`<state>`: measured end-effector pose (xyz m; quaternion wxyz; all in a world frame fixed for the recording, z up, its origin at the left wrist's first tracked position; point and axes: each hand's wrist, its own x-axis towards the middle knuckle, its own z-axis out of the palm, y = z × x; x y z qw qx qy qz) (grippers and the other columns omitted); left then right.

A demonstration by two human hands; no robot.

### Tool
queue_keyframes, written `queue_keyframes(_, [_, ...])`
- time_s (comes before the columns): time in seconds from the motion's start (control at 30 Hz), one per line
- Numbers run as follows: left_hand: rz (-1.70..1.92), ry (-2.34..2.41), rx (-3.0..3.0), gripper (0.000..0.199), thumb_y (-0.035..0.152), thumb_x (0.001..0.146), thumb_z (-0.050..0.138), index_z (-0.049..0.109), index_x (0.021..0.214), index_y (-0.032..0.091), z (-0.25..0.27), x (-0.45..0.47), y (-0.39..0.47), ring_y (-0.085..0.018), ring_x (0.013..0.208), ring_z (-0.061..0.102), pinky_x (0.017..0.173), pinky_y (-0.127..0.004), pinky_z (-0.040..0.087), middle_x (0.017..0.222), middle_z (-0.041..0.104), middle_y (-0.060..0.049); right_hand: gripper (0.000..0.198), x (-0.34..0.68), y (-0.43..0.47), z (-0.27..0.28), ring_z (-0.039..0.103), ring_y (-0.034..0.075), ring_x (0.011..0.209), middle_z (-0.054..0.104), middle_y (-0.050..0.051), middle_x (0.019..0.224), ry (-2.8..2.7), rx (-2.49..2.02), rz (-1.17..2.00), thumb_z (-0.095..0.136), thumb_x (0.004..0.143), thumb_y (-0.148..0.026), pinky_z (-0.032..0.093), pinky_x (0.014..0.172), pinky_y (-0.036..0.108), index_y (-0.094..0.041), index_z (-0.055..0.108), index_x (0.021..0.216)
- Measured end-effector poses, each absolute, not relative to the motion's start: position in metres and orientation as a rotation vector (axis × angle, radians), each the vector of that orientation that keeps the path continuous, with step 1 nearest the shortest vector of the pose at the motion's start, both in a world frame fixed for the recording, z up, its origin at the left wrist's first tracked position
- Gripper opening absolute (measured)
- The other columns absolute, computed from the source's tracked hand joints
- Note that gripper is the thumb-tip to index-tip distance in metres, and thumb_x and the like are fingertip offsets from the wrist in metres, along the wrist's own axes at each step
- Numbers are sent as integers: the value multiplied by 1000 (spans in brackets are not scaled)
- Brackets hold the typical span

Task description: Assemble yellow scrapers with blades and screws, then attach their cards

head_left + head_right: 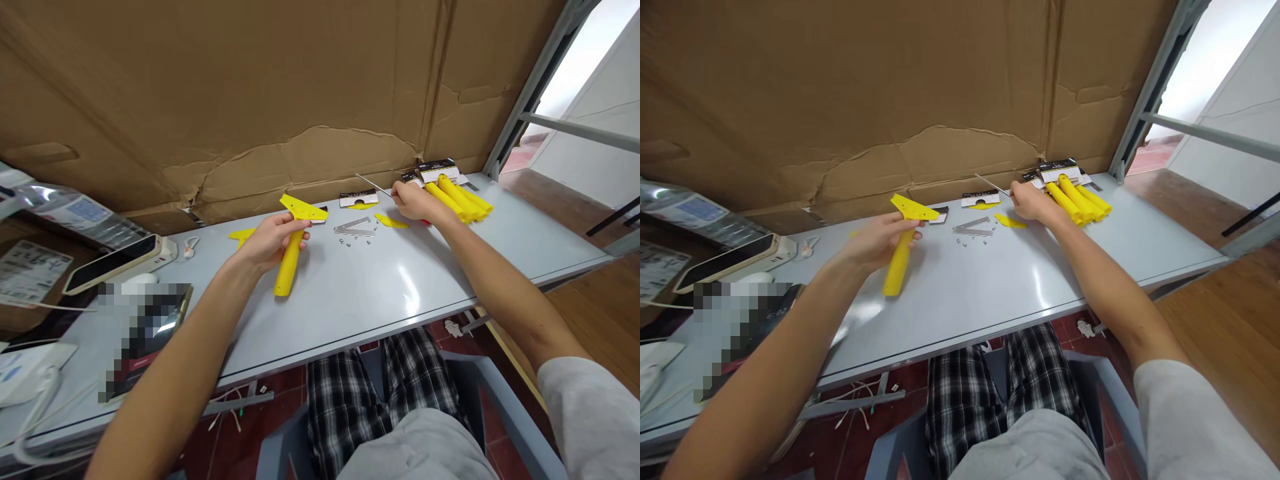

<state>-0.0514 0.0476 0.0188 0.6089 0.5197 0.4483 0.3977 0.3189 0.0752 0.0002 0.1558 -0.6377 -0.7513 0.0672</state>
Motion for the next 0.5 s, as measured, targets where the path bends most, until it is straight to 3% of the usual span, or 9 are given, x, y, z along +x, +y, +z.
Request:
queue_keyframes(0.1, [930,1030,1176,30,21,77,93,77,100,11,16,-52,50,-14,78,67,57,-24,54,114,71,-11,23,317,78,-2,66,26,101,74,17,121,-2180,-1893,185,56,98,-21,51,84,34,-15,73,112])
queue_keyframes(0.23, [946,1021,1140,19,13,87,84,75,103,9,14,-53,51,-14,79,70,61,-25,60,117,71,-13,24,314,83,-7,67,22,102,76,13,118,-2282,-1822,202,59,97,-18,49,89,30,-17,77,113])
queue_keyframes(0.37, [945,1013,1144,25,12,89,84,73,111,12,12,-49,49,-15,82,73,69,-29,65,119,71,-11,25,310,86,-13,67,20,99,76,12,116,-2342,-1788,173,61,96,-20,47,87,29,-16,78,115])
queue_keyframes(0.5, [943,1050,1138,29,16,91,82,66,115,17,7,-39,44,-12,70,71,58,-24,57,118,74,-11,25,307,87,-16,66,18,95,77,11,115,-2363,-1756,159,63,97,-24,46,85,28,-17,78,116])
